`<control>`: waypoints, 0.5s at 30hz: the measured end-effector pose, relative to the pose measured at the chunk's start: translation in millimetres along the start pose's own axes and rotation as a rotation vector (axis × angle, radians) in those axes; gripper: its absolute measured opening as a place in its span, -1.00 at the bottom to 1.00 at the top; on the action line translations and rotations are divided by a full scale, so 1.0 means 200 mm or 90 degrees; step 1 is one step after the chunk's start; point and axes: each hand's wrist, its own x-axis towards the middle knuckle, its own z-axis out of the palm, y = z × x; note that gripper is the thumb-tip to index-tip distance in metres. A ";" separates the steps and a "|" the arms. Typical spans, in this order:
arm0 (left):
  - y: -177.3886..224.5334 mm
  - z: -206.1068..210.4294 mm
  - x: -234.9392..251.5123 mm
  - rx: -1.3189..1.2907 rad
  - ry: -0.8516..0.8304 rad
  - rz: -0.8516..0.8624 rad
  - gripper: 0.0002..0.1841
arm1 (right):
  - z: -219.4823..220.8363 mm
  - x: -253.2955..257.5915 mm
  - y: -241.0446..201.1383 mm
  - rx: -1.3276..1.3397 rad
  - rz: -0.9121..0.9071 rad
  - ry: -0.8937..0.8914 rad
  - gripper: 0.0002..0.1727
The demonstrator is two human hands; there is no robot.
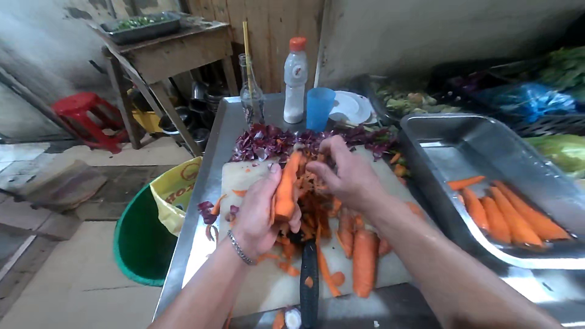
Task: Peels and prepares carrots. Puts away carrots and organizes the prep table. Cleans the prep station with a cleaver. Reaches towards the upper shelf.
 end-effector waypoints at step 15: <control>0.01 0.00 0.01 0.057 0.029 0.010 -0.44 | -0.07 0.01 -0.05 0.040 0.175 0.006 -0.44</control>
